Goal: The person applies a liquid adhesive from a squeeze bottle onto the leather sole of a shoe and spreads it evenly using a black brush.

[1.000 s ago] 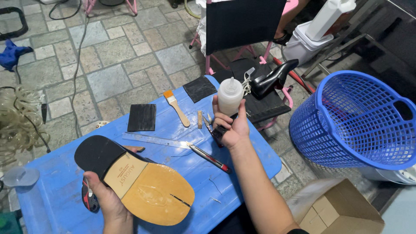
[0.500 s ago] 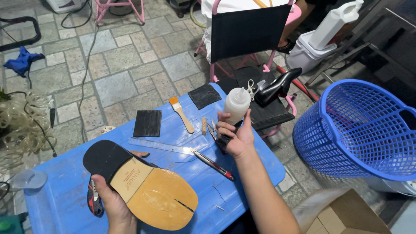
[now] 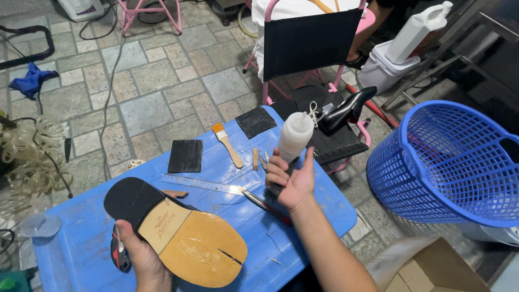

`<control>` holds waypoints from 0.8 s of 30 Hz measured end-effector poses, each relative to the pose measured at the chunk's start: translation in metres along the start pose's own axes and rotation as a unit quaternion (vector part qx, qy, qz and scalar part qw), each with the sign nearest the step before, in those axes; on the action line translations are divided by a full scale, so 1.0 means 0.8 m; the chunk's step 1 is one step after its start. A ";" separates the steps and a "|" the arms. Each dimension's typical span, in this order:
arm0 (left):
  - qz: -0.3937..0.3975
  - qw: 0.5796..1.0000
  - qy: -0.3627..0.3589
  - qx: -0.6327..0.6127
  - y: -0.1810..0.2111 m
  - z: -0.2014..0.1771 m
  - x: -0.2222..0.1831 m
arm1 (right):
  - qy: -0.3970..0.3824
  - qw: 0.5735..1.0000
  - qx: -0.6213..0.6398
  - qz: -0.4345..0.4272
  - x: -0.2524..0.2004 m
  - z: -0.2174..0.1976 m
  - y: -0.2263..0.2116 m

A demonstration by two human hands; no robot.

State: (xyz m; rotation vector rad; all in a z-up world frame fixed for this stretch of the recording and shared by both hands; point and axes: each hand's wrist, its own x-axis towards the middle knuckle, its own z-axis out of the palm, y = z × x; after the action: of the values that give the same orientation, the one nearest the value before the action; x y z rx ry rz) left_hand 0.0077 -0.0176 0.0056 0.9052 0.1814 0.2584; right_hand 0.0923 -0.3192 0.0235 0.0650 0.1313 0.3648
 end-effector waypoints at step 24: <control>0.020 0.988 0.098 -0.121 -0.012 -0.025 0.012 | -0.193 0.513 -0.827 -0.129 -0.065 0.107 0.120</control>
State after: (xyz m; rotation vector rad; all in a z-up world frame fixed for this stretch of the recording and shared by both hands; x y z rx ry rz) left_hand 0.0129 -0.0057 -0.0146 0.6427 0.3079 0.3990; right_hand 0.0221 -0.2517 0.1224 -1.8055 -0.7094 0.0341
